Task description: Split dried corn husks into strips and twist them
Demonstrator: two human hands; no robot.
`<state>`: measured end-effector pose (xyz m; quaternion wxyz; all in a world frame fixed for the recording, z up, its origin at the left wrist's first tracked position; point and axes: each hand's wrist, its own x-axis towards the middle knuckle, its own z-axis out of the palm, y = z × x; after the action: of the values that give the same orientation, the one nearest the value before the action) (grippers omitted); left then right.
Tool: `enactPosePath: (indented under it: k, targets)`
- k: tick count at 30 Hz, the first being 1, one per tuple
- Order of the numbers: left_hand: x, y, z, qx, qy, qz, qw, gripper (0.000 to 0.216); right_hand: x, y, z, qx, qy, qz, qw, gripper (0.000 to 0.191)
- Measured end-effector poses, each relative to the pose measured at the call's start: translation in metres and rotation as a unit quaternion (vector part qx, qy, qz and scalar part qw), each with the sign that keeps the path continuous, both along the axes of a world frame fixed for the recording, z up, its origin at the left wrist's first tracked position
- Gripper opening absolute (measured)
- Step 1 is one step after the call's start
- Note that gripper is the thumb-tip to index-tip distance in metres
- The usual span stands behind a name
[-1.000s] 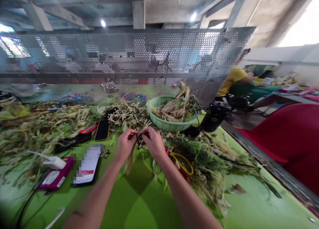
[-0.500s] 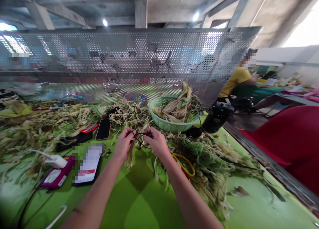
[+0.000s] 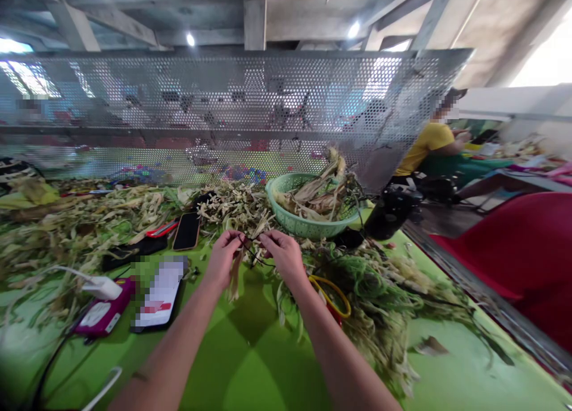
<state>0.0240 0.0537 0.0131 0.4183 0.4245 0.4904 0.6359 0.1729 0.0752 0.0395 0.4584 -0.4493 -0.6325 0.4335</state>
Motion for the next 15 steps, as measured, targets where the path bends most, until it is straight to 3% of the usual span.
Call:
enactPosePath:
  k: [8, 15]
  targets:
    - [0.0041, -0.0018, 0.0034, 0.006, -0.020, -0.017, 1.000, 0.012, -0.0039, 0.0024, -0.0105, 0.003, 0.034, -0.024, 0.999, 0.029]
    - [0.0052, -0.0014, 0.0021, 0.011, -0.010, -0.019, 1.000, 0.014, -0.0064, -0.0017, -0.0058, -0.068, 0.097, -0.006, 0.993, 0.035]
